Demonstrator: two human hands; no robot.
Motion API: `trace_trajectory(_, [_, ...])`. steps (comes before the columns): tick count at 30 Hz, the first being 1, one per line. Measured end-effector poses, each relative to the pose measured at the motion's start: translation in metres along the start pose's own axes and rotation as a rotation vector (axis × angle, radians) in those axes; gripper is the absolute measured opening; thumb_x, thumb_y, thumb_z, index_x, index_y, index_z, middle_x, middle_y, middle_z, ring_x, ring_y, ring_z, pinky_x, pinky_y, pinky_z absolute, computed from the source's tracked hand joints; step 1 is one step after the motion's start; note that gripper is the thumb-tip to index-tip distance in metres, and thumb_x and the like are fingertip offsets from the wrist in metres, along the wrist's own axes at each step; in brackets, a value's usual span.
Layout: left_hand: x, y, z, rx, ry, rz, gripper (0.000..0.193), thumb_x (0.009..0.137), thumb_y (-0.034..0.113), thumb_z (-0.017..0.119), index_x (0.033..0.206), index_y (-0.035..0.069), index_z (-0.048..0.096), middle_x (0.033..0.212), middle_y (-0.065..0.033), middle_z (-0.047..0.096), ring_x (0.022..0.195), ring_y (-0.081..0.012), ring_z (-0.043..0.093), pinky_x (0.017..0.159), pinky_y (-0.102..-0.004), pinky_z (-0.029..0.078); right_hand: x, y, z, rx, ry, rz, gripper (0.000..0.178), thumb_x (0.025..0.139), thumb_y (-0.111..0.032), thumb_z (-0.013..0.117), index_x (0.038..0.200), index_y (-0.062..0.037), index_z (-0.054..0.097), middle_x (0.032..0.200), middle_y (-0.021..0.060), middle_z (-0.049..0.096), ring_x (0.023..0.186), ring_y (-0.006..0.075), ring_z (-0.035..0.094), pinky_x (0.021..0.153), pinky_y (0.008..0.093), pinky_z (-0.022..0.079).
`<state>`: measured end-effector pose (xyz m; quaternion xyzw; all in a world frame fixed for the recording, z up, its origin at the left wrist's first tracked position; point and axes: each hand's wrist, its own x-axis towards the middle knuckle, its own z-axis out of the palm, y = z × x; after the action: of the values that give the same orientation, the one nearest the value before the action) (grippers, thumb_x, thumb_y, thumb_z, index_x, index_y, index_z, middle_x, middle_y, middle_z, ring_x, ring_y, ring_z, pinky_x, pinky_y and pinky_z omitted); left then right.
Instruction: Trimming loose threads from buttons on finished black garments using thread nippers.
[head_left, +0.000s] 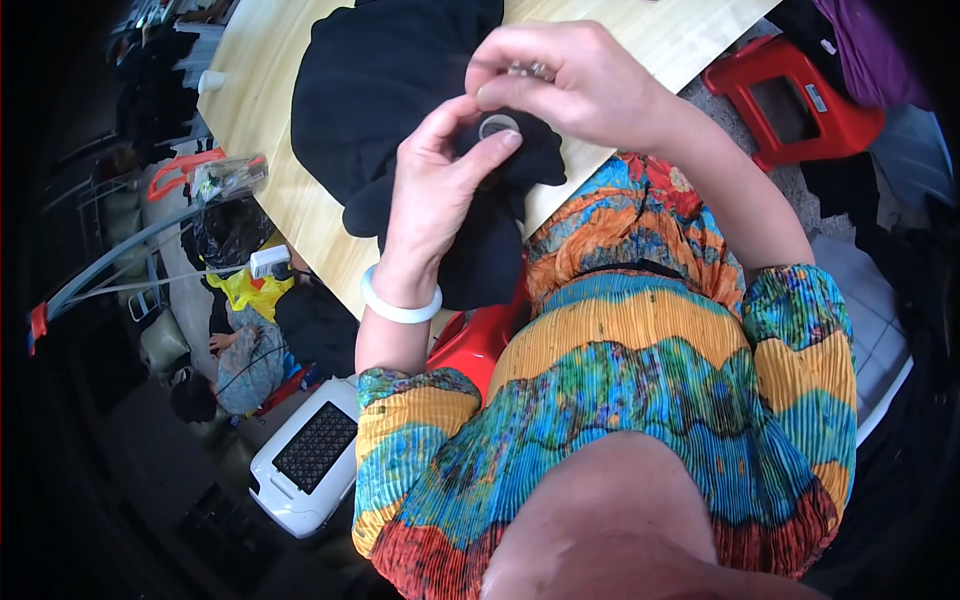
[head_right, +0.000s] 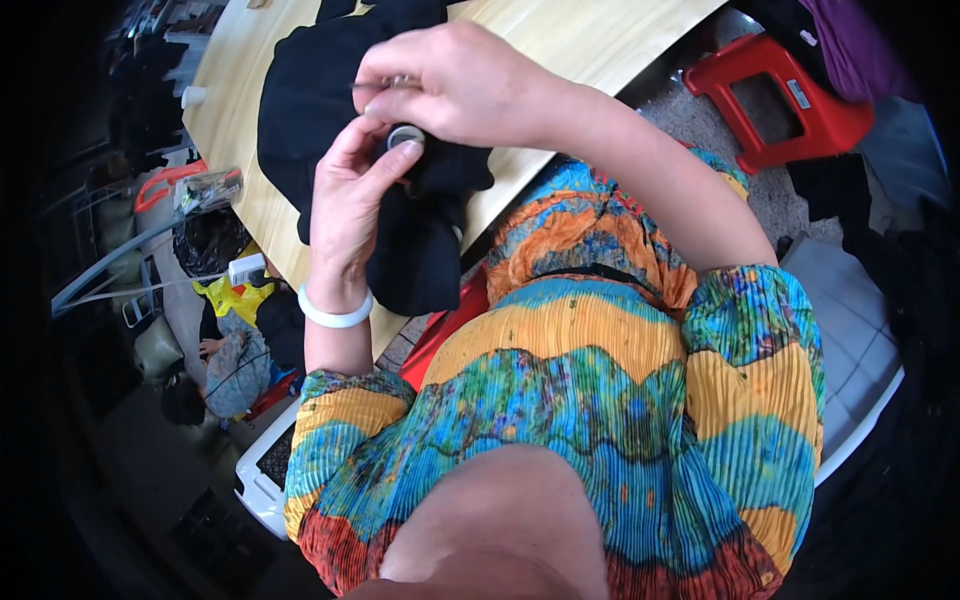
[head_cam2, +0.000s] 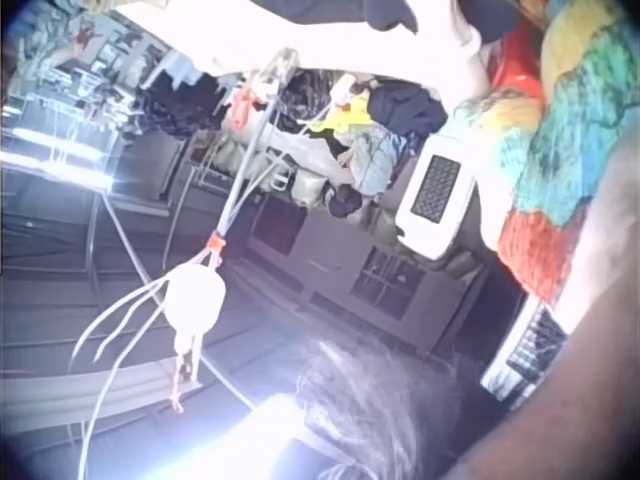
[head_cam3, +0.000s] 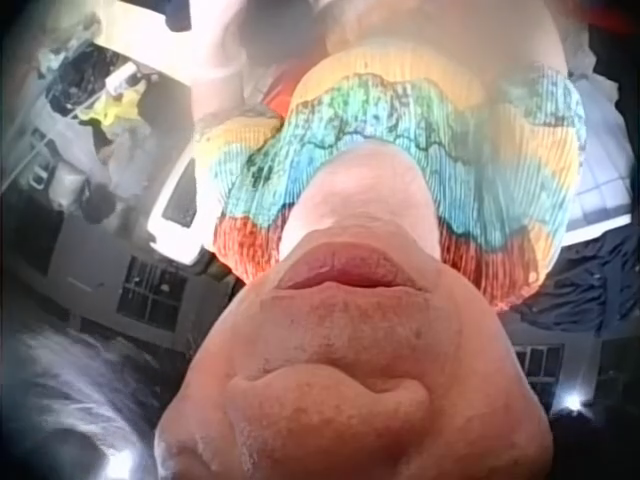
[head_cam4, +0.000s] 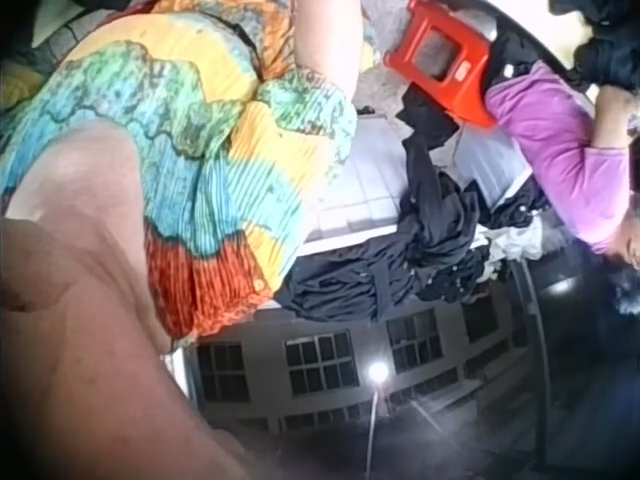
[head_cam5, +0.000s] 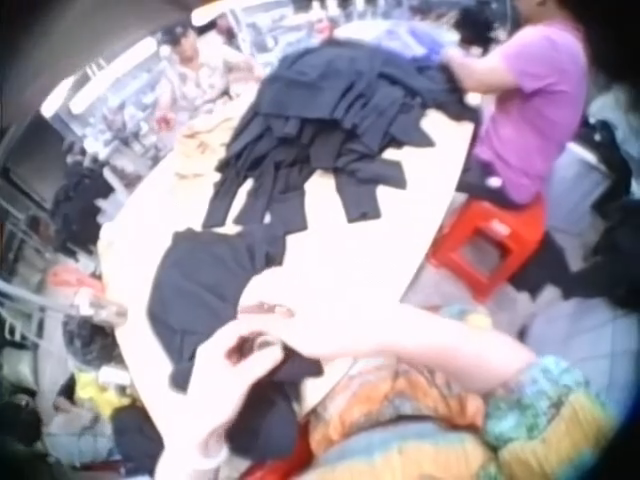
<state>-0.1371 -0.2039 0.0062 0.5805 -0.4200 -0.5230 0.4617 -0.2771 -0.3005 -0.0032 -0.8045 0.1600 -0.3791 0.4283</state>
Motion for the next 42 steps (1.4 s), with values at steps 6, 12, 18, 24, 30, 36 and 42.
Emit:
trace_trajectory(6, [-0.004, -0.001, -0.017, -0.196, 0.022, -0.052, 0.031, 0.076, -0.001, 0.059, 0.107, 0.001, 0.053, 0.097, -0.0038, 0.057, 0.084, -0.0091, 0.055, 0.068, -0.0185, 0.044, -0.013, 0.007, -0.007, 0.138, 0.107, 0.245, 0.011, 0.08, -0.012, 0.055, 0.084, -0.0025, 0.058, 0.069, 0.002, 0.056, 0.065, 0.0082, 0.052, 0.058, 0.0208, 0.041])
trace_trajectory(12, [-0.009, 0.0, -0.022, -0.247, -0.021, -0.02, 0.04, 0.079, -0.002, 0.053, 0.117, 0.002, 0.042, 0.098, -0.0067, 0.056, 0.085, -0.0107, 0.056, 0.068, -0.0206, 0.047, -0.024, 0.01, -0.001, 0.216, -0.033, 0.147, 0.022, 0.077, -0.008, 0.056, 0.099, -0.0054, 0.06, 0.091, 0.002, 0.058, 0.062, 0.006, 0.048, 0.055, 0.0203, 0.04])
trace_trajectory(18, [-0.01, 0.002, -0.02, -0.208, -0.069, 0.02, 0.038, 0.082, -0.003, 0.048, 0.118, 0.002, 0.038, 0.096, -0.0082, 0.056, 0.083, -0.0116, 0.056, 0.065, -0.0215, 0.05, -0.02, 0.016, 0.014, 0.061, -0.042, -0.076, 0.022, 0.075, -0.01, 0.059, 0.097, -0.0078, 0.061, 0.08, 0.01, 0.061, 0.065, 0.0227, 0.059, 0.059, 0.0305, 0.045])
trace_trajectory(24, [-0.01, -0.007, -0.025, -0.28, -0.161, -0.078, 0.032, 0.083, -0.004, 0.045, 0.114, 0.003, 0.042, 0.1, -0.0051, 0.052, 0.089, -0.0103, 0.054, 0.072, -0.0257, 0.051, -0.022, 0.015, 0.015, -0.216, -0.016, -0.107, 0.015, 0.073, -0.006, 0.063, 0.086, -0.0016, 0.059, 0.076, 0.0082, 0.059, 0.07, 0.0209, 0.059, 0.061, 0.0268, 0.046])
trace_trajectory(30, [-0.01, 0.003, -0.025, -0.262, -0.136, -0.161, 0.022, 0.084, 0.0, 0.047, 0.105, 0.003, 0.05, 0.095, -0.0033, 0.053, 0.084, -0.0081, 0.054, 0.072, -0.0252, 0.05, -0.024, 0.019, 0.017, -0.158, 0.016, -0.081, 0.013, 0.073, -0.006, 0.062, 0.083, 0.0009, 0.056, 0.075, 0.0092, 0.058, 0.069, 0.0213, 0.059, 0.06, 0.0275, 0.046])
trace_trajectory(36, [-0.011, -0.001, -0.03, -0.153, -0.087, -0.235, 0.02, 0.081, 0.0, 0.05, 0.1, 0.003, 0.054, 0.089, -0.0022, 0.055, 0.079, -0.0061, 0.054, 0.068, -0.021, 0.047, -0.019, 0.009, 0.022, -0.138, -0.033, -0.087, 0.012, 0.075, -0.006, 0.061, 0.083, 0.0003, 0.056, 0.075, 0.0089, 0.058, 0.069, 0.0211, 0.059, 0.061, 0.0269, 0.046])
trace_trajectory(42, [-0.016, -0.005, -0.037, -0.108, -0.101, -0.141, 0.023, 0.079, -0.003, 0.05, 0.101, 0.002, 0.053, 0.092, -0.0024, 0.055, 0.079, -0.0054, 0.053, 0.067, -0.0191, 0.045, -0.016, 0.005, 0.024, -0.058, 0.065, -0.058, 0.013, 0.08, -0.009, 0.058, 0.09, -0.0007, 0.057, 0.081, 0.0075, 0.059, 0.073, 0.0146, 0.059, 0.064, 0.0242, 0.046])
